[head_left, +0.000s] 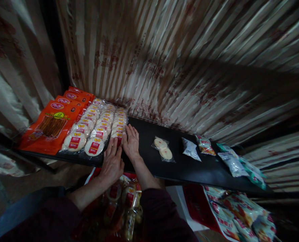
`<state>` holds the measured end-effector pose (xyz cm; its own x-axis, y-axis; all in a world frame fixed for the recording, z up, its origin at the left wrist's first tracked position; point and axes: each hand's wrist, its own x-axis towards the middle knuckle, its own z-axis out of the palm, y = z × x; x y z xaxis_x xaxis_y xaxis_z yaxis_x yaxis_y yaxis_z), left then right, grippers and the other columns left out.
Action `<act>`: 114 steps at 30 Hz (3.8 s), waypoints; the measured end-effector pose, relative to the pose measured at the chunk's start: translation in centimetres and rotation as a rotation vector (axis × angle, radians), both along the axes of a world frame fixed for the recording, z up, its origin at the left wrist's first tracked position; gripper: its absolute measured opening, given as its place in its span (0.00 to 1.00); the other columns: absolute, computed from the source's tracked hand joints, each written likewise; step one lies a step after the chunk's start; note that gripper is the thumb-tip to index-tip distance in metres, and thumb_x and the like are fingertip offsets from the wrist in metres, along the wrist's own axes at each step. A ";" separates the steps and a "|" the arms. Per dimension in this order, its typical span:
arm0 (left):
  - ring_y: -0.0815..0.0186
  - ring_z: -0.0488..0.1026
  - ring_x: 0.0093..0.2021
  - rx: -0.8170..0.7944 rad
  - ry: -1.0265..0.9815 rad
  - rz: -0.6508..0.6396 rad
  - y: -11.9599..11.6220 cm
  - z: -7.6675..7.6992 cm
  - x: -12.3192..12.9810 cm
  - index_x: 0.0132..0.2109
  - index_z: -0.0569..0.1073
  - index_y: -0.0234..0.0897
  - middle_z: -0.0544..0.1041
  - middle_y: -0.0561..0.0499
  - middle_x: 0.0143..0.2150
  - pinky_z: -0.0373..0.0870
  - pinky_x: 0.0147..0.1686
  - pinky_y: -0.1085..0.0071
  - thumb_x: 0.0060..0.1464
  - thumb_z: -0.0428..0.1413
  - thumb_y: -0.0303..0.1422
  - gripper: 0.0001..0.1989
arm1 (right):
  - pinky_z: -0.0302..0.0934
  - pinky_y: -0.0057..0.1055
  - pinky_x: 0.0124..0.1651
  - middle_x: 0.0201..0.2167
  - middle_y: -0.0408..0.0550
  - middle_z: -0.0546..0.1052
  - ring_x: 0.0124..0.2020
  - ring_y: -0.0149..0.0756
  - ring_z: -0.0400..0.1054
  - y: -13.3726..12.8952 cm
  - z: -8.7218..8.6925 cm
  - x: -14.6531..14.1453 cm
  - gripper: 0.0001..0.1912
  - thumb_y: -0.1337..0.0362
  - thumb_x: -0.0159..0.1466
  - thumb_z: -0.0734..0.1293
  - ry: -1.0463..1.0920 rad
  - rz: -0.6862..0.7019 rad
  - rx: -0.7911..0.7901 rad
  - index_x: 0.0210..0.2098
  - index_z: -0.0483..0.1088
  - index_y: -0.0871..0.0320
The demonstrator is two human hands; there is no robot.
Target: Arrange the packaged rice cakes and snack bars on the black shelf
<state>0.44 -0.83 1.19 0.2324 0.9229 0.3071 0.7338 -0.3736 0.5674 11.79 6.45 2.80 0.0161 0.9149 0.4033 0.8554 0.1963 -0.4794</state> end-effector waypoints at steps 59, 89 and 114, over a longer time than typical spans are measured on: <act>0.54 0.57 0.64 0.394 0.176 -0.028 2.2 -2.3 -0.7 0.57 0.68 0.33 0.65 0.40 0.62 0.50 0.62 0.54 0.54 0.51 0.32 0.23 | 0.39 0.48 0.64 0.62 0.46 0.63 0.64 0.40 0.52 11.8 2.0 -1.3 0.23 0.53 0.70 0.49 -0.325 0.039 -0.244 0.57 0.63 0.49; 0.52 0.56 0.64 0.298 0.166 -0.069 1.8 -0.8 -1.1 0.54 0.70 0.30 0.66 0.38 0.61 0.52 0.62 0.52 0.50 0.51 0.31 0.23 | 0.39 0.45 0.66 0.64 0.48 0.60 0.67 0.42 0.45 2.1 1.3 -1.0 0.23 0.57 0.69 0.52 -0.210 0.039 -0.160 0.61 0.60 0.54; 0.52 0.55 0.65 0.288 0.180 -0.085 1.6 -0.4 -1.3 0.54 0.70 0.30 0.66 0.38 0.61 0.51 0.63 0.51 0.51 0.50 0.29 0.22 | 0.37 0.45 0.66 0.65 0.47 0.58 0.68 0.39 0.44 3.3 1.1 -1.4 0.23 0.56 0.70 0.49 -0.267 0.034 -0.194 0.61 0.59 0.52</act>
